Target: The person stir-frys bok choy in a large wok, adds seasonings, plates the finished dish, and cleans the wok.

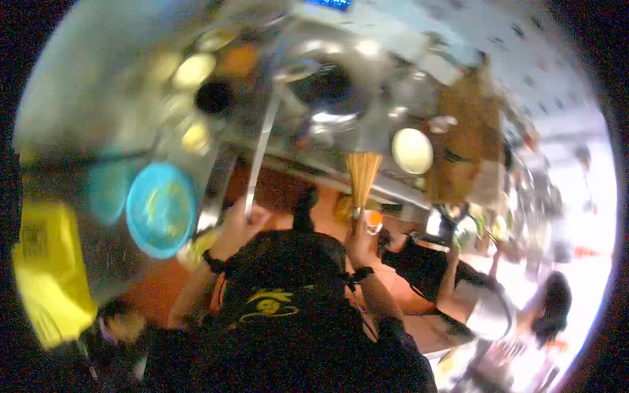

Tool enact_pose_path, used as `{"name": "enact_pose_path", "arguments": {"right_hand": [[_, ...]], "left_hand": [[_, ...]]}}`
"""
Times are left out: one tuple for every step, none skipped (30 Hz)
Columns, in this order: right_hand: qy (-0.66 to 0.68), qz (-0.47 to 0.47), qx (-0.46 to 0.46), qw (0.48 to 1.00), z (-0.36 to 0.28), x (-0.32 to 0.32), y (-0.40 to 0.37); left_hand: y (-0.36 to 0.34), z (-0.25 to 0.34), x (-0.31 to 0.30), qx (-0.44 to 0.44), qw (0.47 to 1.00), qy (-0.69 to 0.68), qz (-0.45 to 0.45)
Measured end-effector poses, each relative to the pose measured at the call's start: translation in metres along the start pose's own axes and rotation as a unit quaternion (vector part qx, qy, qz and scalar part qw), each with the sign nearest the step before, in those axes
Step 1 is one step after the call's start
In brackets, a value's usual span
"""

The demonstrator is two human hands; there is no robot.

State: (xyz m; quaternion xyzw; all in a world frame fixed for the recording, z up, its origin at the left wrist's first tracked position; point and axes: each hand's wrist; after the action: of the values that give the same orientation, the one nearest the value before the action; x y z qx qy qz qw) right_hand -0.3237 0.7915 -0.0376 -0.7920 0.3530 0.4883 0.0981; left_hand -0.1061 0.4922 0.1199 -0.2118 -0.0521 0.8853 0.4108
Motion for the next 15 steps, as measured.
{"name": "enact_pose_path", "arguments": {"right_hand": [[-0.001,0.006,-0.066,0.998,-0.013,0.002,-0.002],[0.012,0.017,-0.166,0.986,-0.022,0.012,0.003],[0.035,-0.106,-0.157,0.981,-0.059,0.004,0.009],[0.045,-0.116,-0.167,0.978,-0.067,0.033,0.015],[0.058,-0.246,-0.141,0.957,-0.069,0.071,0.017],[0.068,-0.378,-0.117,0.916,-0.077,0.116,0.018],[0.111,-0.385,-0.134,0.907,-0.081,0.174,0.017],[0.152,-0.392,-0.148,0.895,-0.092,0.224,0.014],[0.142,-0.459,-0.143,0.866,-0.134,0.235,0.031],[0.132,-0.522,-0.136,0.832,-0.177,0.239,0.051],[0.150,-0.492,-0.169,0.841,-0.182,0.285,0.042],[0.166,-0.461,-0.201,0.848,-0.186,0.332,0.033],[0.174,-0.375,-0.338,0.846,-0.180,0.400,0.019],[0.151,-0.383,-0.322,0.853,-0.202,0.427,0.022],[0.128,-0.391,-0.306,0.859,-0.225,0.452,0.027]], "left_hand": [[-0.019,-0.008,0.000,0.030,1.000,0.004,0.000],[-0.030,-0.021,-0.001,0.061,0.998,0.009,-0.004],[-0.049,-0.010,-0.011,0.033,0.999,0.032,-0.021],[-0.060,0.000,-0.022,0.012,0.997,0.056,-0.045],[-0.075,-0.011,-0.022,0.005,0.998,0.059,-0.036],[-0.095,-0.029,-0.024,-0.025,0.998,0.058,-0.030],[-0.102,-0.039,-0.026,-0.044,0.997,0.065,-0.027],[-0.109,-0.027,-0.034,-0.074,0.994,0.081,-0.025],[-0.128,-0.076,-0.015,-0.036,0.999,0.005,0.027],[-0.136,-0.071,-0.025,-0.050,0.998,0.033,0.034],[-0.143,-0.061,-0.033,-0.063,0.996,0.041,0.039],[-0.151,-0.062,-0.037,-0.076,0.995,0.044,0.046],[-0.158,-0.064,-0.038,-0.086,0.994,0.049,0.048],[-0.168,-0.080,-0.035,-0.082,0.993,0.057,0.057],[-0.172,-0.079,-0.037,-0.129,0.986,0.089,0.049]]}}
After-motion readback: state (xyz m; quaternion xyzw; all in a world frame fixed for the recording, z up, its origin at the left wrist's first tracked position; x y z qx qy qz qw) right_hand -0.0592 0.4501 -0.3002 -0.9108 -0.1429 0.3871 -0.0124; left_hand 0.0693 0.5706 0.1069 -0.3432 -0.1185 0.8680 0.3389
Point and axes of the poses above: each hand's wrist, its own y-axis towards the middle knuckle, its own x-axis out of the palm, z = x × y, and after that the axes turned 8 degrees about -x, right-handed
